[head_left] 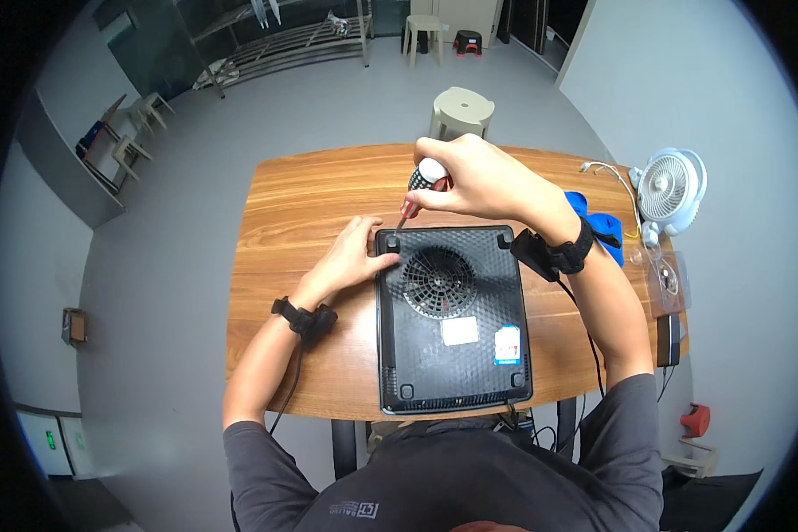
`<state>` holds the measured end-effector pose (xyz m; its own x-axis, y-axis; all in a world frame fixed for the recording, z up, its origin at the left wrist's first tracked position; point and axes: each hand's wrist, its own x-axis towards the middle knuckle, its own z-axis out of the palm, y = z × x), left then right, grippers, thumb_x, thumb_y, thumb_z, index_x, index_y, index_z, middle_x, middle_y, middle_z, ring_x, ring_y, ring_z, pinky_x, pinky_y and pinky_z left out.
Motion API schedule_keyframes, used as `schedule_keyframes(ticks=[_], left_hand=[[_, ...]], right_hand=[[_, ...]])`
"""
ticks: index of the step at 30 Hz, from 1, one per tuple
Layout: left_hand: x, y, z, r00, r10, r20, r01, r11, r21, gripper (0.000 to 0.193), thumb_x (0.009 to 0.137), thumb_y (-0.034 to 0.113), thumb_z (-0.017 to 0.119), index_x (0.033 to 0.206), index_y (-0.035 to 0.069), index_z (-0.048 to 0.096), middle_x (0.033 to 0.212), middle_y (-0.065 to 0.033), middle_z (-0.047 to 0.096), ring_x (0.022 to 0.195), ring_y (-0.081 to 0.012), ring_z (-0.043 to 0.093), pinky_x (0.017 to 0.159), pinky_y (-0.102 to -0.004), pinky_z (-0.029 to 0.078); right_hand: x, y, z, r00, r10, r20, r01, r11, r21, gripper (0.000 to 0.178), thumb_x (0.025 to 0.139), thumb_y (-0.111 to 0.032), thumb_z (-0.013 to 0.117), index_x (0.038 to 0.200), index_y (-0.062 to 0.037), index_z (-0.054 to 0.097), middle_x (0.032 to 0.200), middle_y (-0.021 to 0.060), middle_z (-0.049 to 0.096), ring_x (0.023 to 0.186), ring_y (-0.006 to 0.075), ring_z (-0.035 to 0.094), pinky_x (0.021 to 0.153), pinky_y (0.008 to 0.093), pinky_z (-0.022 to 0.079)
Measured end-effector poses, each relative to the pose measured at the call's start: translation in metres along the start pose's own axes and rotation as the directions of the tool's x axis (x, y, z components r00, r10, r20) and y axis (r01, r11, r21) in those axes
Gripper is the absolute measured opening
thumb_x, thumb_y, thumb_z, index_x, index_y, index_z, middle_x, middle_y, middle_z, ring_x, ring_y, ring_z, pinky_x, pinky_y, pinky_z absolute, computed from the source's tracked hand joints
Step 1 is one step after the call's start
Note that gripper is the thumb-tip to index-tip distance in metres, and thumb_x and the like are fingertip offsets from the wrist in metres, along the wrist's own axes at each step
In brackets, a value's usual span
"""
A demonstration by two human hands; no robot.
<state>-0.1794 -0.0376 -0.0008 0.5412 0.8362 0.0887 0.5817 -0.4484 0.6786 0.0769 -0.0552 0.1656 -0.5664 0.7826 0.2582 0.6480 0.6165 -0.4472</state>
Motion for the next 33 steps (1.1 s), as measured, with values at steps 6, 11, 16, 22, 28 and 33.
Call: schedule_keyframes(ticks=[6, 11, 16, 22, 28, 33], left_hand=[[0.002, -0.030, 0.018, 0.991, -0.113, 0.069, 0.122, 0.982, -0.144, 0.089, 0.077, 0.042, 0.087, 0.142, -0.003, 0.047, 0.123, -0.0217, 0.058, 0.104, -0.0311, 0.060, 0.095, -0.0415, 0.051], [0.002, -0.039, 0.028, 0.969, -0.225, 0.106, 0.241, 0.952, -0.187, 0.086, 0.075, 0.040, 0.089, 0.139, -0.003, 0.050, 0.116, -0.0188, 0.059, 0.103, -0.0296, 0.059, 0.092, -0.0394, 0.051], [0.007, -0.042, 0.024, 0.976, -0.178, 0.127, 0.202, 0.957, -0.208, 0.085, 0.075, 0.039, 0.089, 0.137, -0.003, 0.050, 0.109, -0.0170, 0.058, 0.101, -0.0294, 0.058, 0.090, -0.0406, 0.051], [0.009, -0.037, 0.019, 0.972, -0.184, 0.148, 0.212, 0.957, -0.199, 0.086, 0.076, 0.040, 0.089, 0.138, -0.003, 0.049, 0.113, -0.0192, 0.057, 0.103, -0.0306, 0.059, 0.091, -0.0410, 0.051], [0.008, -0.035, 0.018, 0.970, -0.190, 0.153, 0.218, 0.956, -0.197, 0.085, 0.077, 0.041, 0.087, 0.138, -0.003, 0.048, 0.116, -0.0209, 0.058, 0.107, -0.0322, 0.059, 0.093, -0.0424, 0.051], [0.006, -0.038, 0.022, 0.979, -0.163, 0.125, 0.187, 0.957, -0.221, 0.085, 0.077, 0.040, 0.087, 0.139, -0.003, 0.048, 0.120, -0.0216, 0.058, 0.109, -0.0327, 0.059, 0.095, -0.0424, 0.051]], right_hand=[[0.033, 0.021, 0.013, 0.998, 0.026, 0.063, -0.024, 1.000, -0.020, 0.042, 0.089, -0.035, 0.076, 0.102, 0.0008, 0.060, 0.080, 0.0201, 0.070, 0.076, 0.0360, 0.071, 0.068, 0.0405, 0.056], [0.054, 0.028, 0.027, 0.993, 0.006, 0.117, -0.003, 1.000, -0.023, 0.035, 0.088, -0.034, 0.072, 0.093, -0.0004, 0.060, 0.076, 0.0207, 0.071, 0.075, 0.0412, 0.070, 0.070, 0.0466, 0.056], [0.070, 0.033, 0.040, 0.985, -0.022, 0.169, 0.024, 1.000, -0.007, 0.034, 0.086, -0.032, 0.071, 0.092, -0.0001, 0.060, 0.072, 0.0217, 0.068, 0.070, 0.0419, 0.067, 0.066, 0.0473, 0.054], [0.078, 0.033, 0.043, 0.976, -0.007, 0.218, 0.012, 1.000, -0.023, 0.034, 0.086, -0.032, 0.071, 0.092, 0.0001, 0.060, 0.069, 0.0210, 0.066, 0.067, 0.0424, 0.066, 0.063, 0.0479, 0.054], [0.081, 0.031, 0.049, 0.970, -0.015, 0.241, 0.024, 0.999, -0.035, 0.035, 0.087, -0.033, 0.070, 0.091, 0.0004, 0.060, 0.070, 0.0220, 0.067, 0.067, 0.0430, 0.066, 0.064, 0.0484, 0.054], [0.081, 0.027, 0.055, 0.972, -0.011, 0.233, 0.028, 0.997, -0.068, 0.041, 0.088, -0.039, 0.071, 0.085, 0.0011, 0.062, 0.067, 0.0219, 0.065, 0.065, 0.0421, 0.066, 0.063, 0.0476, 0.054]])
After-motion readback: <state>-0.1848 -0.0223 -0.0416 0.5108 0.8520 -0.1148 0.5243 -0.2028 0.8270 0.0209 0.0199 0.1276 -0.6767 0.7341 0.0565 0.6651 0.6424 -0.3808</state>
